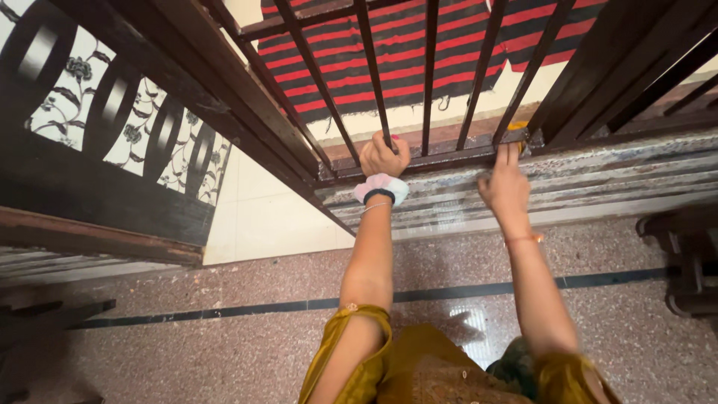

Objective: The person wipes the metal bars and the lower frame of a black gate using a patterned cloth, handling different sections of the grate one at a time.

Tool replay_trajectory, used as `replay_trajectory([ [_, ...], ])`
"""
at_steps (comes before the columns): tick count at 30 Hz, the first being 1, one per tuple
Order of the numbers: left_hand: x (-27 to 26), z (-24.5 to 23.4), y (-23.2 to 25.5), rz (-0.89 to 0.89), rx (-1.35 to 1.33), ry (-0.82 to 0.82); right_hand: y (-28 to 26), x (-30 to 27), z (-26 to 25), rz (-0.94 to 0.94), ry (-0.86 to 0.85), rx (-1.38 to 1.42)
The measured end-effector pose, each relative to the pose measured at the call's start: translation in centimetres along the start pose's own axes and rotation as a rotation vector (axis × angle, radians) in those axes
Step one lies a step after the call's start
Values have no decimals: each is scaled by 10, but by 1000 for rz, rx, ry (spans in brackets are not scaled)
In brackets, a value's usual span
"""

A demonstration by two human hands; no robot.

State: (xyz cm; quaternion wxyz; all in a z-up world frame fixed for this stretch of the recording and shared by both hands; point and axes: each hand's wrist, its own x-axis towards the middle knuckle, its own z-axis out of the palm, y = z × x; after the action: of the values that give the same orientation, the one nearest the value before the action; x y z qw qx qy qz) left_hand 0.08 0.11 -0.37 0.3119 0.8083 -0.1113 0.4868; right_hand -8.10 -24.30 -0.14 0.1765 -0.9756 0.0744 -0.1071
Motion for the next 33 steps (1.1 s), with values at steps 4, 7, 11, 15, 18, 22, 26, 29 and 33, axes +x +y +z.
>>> replay_trajectory([
  [4, -4, 0, -1, -12, 26, -6, 2, -15, -10, -69, 35, 38],
  [7, 2, 2, -2, -3, 15, -2, 3, -15, -23, -117, 89, 28],
  [11, -3, 2, 0, -10, 15, -7, 1, -20, -28, -136, 115, -26],
  [15, -1, 1, -1, 7, 10, 1, -9, -30, -25, -141, 277, 54],
  [18, -3, 3, -3, 16, 16, 0, -12, -37, -19, -221, 466, 45],
  [22, -3, 2, -5, 9, -3, -25, -11, -31, -22, -196, 520, -80],
  [26, -2, 3, -4, 16, 16, -11, -2, -24, -23, -218, 507, -159],
  [29, -3, -1, -2, 28, 17, -7, 3, -34, -12, -203, 382, -88],
  [33, -3, 1, -3, 1, 10, -30, 7, -39, -13, -110, 203, -45],
])
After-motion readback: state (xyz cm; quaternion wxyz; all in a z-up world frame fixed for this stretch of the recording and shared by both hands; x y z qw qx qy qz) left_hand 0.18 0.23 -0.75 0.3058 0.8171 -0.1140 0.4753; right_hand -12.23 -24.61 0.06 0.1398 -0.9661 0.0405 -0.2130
